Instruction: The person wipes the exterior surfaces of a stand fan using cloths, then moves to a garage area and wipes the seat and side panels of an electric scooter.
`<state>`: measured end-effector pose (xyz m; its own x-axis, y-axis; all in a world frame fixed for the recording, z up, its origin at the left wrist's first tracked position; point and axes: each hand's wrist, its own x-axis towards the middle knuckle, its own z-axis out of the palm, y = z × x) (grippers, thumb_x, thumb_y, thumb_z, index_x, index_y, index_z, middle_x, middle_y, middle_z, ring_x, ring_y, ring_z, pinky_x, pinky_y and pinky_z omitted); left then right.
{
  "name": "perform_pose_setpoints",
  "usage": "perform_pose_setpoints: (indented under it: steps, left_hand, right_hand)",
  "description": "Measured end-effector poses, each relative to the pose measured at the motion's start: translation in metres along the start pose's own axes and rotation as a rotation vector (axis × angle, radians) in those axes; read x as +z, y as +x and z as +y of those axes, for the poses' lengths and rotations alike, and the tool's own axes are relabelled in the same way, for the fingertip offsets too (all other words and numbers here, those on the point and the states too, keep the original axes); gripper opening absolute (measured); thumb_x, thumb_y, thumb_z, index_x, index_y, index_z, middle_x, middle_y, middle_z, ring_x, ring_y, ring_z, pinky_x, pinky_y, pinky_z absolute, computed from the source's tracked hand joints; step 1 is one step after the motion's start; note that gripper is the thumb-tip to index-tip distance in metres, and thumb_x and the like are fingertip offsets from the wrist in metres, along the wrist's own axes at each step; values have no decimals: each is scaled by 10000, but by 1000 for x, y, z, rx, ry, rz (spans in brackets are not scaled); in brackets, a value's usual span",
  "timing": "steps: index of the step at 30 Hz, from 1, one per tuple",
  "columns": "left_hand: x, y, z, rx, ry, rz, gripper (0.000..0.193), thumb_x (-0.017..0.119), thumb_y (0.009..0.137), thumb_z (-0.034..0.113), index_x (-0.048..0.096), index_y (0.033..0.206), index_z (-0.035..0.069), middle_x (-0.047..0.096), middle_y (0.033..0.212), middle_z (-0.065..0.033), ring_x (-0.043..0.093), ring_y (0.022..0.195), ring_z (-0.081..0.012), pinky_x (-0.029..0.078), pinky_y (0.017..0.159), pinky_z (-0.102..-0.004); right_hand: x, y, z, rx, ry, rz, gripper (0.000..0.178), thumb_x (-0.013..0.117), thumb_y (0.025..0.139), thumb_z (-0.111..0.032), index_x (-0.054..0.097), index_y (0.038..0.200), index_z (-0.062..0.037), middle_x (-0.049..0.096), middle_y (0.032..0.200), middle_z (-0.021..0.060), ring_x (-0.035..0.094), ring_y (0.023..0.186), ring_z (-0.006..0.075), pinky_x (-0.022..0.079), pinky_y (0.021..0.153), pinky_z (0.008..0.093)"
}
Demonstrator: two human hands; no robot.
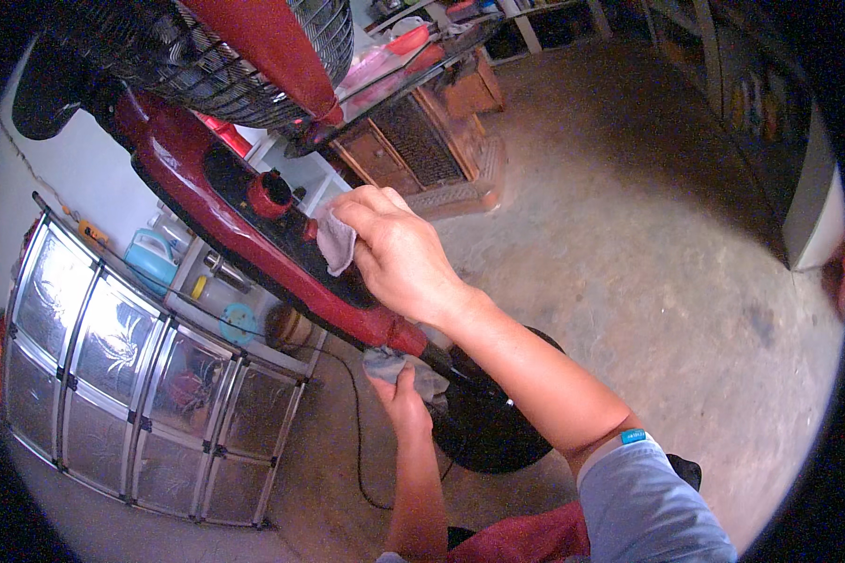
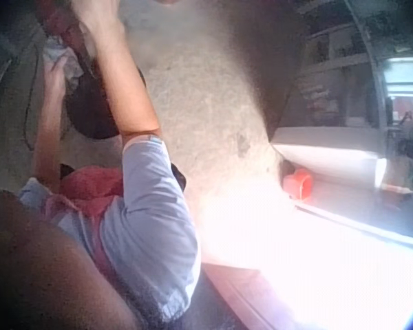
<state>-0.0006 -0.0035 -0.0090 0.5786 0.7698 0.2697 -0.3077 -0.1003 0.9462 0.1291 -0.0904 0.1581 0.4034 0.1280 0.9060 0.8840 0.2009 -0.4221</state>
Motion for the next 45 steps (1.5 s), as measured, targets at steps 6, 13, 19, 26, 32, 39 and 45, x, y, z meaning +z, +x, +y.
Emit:
perform_pose_setpoints:
  steps: [6,13,19,26,32,39,45]
  left_hand:
    - [-1,2,-8,46,5,33,590,511,832,-56,266,1364,18,436,1274,-114,444,1134,-222,326,1000,-344]
    - [-5,4,-16,55,38,5,589,504,823,-60,279,1361,18,437,1289,-116,451,1146,-232,330,1010,-350]
    - [-2,5,-12,37,3,20,571,501,818,-73,295,1343,14,447,1277,-115,450,1148,-227,327,1010,-346]
    - [-7,3,-12,54,63,6,557,519,811,-65,306,1321,5,468,1221,-117,467,1098,-216,336,986,-333]
    - [-4,1,-9,28,68,21,637,539,804,-63,243,1365,-8,483,1186,-139,490,1060,-215,355,969,-330]
    - [-2,1,-10,82,1,30,520,526,822,-66,332,1300,1,461,1255,-109,457,1129,-213,321,1011,-344]
    - [-22,7,-12,61,257,-55,453,571,826,-45,403,1244,-2,507,1214,-93,492,1097,-189,354,990,-333]
  right_hand:
    - [-14,2,-14,-183,-114,-112,279,552,675,49,578,943,-27,552,1104,111,525,1005,337,462,829,395]
    - [-4,-13,-9,17,269,124,276,475,750,59,554,1011,15,536,1042,188,523,1022,350,437,886,377]
    - [7,9,-18,-11,52,-14,273,538,721,71,555,989,18,553,1116,156,529,1041,325,426,910,375]
    - [10,3,-5,266,384,259,254,494,803,9,560,1048,5,556,1022,158,555,976,283,438,868,337]
    - [24,-22,32,734,776,-201,403,469,955,-393,578,1087,-29,601,932,11,519,872,102,437,785,272]
    - [52,-144,61,932,631,-184,387,428,984,-310,564,1155,9,618,1064,64,532,992,127,421,899,276]
    - [63,-202,69,941,356,-74,336,451,958,-279,591,1029,18,618,980,225,595,933,361,455,836,368]
